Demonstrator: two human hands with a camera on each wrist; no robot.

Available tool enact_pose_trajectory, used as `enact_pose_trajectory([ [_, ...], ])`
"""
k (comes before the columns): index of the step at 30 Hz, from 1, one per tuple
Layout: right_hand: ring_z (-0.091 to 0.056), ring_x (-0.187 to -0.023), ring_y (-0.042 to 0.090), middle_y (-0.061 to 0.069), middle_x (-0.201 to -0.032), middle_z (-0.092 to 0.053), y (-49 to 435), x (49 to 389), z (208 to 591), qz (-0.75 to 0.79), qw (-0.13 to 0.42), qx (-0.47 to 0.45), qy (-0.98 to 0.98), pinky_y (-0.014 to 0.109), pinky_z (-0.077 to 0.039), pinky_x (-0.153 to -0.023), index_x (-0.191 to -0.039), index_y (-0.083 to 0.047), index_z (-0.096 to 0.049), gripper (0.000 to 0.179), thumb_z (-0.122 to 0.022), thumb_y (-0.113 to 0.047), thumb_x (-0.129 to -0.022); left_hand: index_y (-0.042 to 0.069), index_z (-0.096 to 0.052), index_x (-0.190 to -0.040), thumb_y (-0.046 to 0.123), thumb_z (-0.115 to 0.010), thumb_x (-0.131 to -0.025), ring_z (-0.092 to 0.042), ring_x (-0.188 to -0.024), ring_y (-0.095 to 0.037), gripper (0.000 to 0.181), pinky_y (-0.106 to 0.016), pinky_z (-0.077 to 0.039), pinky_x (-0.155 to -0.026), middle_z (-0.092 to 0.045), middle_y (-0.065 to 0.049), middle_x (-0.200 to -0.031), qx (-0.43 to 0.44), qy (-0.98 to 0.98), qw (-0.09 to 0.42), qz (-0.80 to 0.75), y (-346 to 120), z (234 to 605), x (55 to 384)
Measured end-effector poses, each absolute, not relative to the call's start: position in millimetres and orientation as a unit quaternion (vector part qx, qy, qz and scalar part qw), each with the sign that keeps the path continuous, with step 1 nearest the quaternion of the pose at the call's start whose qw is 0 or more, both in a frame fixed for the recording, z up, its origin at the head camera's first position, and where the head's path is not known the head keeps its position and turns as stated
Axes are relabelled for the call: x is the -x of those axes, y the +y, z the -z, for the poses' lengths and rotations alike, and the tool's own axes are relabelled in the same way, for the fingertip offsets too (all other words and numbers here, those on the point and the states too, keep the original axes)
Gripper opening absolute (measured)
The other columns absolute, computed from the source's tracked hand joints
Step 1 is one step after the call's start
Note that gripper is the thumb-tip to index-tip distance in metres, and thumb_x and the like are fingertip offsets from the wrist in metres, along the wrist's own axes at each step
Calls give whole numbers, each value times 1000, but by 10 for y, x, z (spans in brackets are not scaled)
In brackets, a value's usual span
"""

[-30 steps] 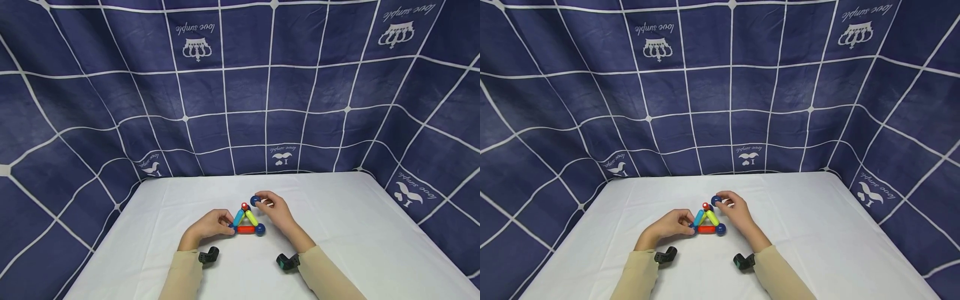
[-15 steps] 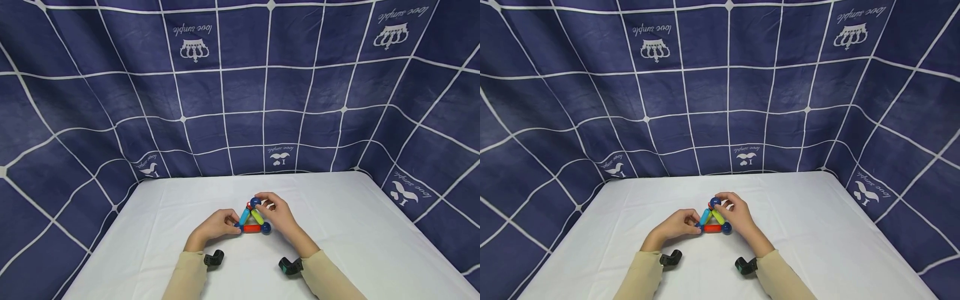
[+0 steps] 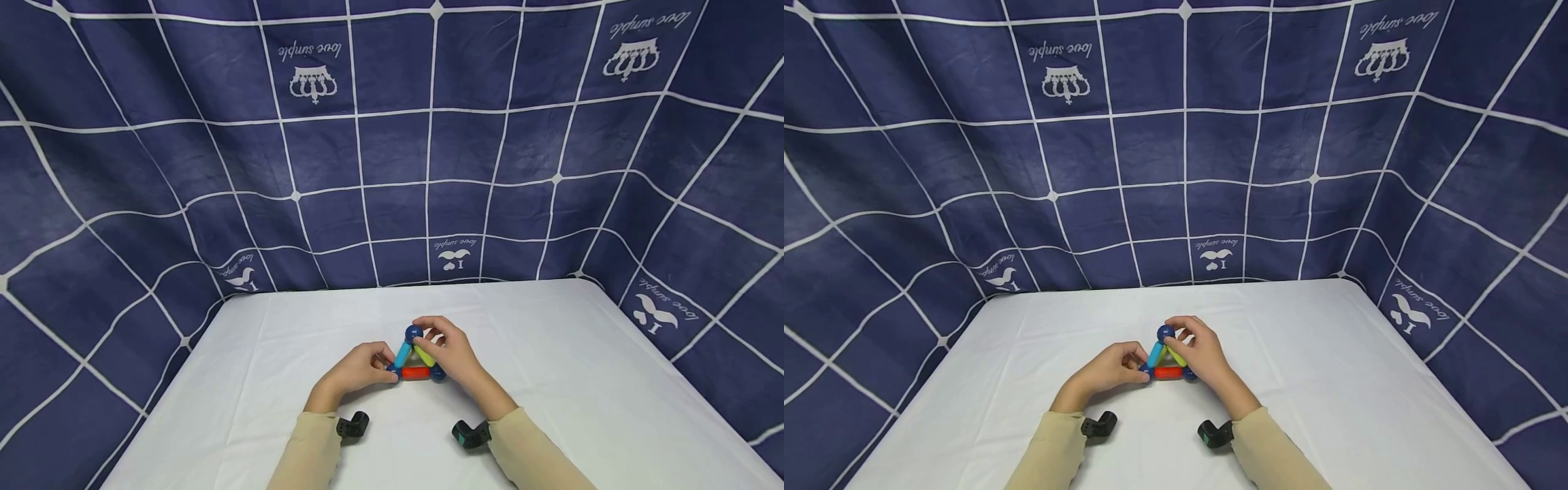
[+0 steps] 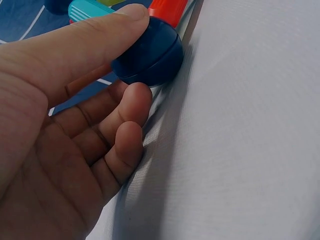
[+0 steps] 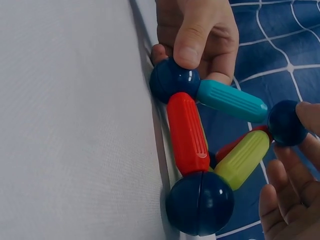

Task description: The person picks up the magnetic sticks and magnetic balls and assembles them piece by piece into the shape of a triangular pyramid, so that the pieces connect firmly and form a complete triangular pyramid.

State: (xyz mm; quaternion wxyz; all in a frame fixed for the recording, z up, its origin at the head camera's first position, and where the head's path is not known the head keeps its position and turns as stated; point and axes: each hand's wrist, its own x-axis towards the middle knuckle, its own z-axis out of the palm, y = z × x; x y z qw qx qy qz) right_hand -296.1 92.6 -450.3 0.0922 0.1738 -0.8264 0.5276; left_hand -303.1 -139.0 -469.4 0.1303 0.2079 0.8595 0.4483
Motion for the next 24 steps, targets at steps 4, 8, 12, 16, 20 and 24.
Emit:
enact_pose_trajectory([
  [4, -58, -91, 14, 3, -112, -67, 907, 2961, 4510, -527, 89, -173, -827, 22, -47, -76, -119, -20, -69, 29, -75, -18, -90, 13, -66, -100, 19, -83, -82, -55, -71, -11, 25, -24, -46, -66, -65, 0, -87, -213, 859, 129, -446, -1394, 4691, 3031],
  [8, -58, -91, 14, 2, -113, -67, 895, 2959, 4517, -523, 84, -173, -830, 22, -48, -77, -119, -21, -69, 29, -75, -20, -90, 13, -66, -100, 19, -83, -82, -54, -70, -11, 25, -24, -46, -66, -64, 0, -88, -216, 860, 127, -444, -1393, 4694, 3037],
  [12, -58, -91, 13, 1, -113, -67, 889, 2955, 4513, -523, 85, -174, -830, 22, -48, -77, -119, -22, -69, 29, -75, -21, -90, 13, -66, -100, 19, -83, -82, -54, -70, -11, 26, -23, -46, -65, -65, -1, -89, -217, 861, 125, -442, -1392, 4689, 3039],
  [16, -58, -91, 14, 3, -115, -66, 909, 2955, 4513, -524, 78, -179, -829, 22, -48, -77, -121, -20, -68, 30, -74, -21, -91, 12, -66, -101, 18, -83, -82, -54, -71, -12, 26, -24, -46, -65, -65, -3, -92, -219, 860, 125, -444, -1389, 4690, 3039],
  [20, -59, -92, 16, 5, -116, -66, 959, 2979, 4538, -525, 66, -185, -828, 25, -48, -79, -125, -19, -66, 34, -73, -22, -92, 12, -67, -103, 18, -81, -83, -55, -73, -13, 26, -24, -46, -65, -65, -4, -96, -221, 857, 124, -450, -1382, 4693, 3039],
  [24, -60, -92, 16, 5, -112, -67, 1014, 3010, 4558, -521, 52, -195, -830, 27, -49, -82, -128, -19, -64, 38, -74, -23, -91, 14, -68, -105, 23, -77, -88, -57, -74, -12, 22, -24, -47, -66, -67, -3, -99, -214, 859, 102, -454, -1368, 4700, 3046],
])
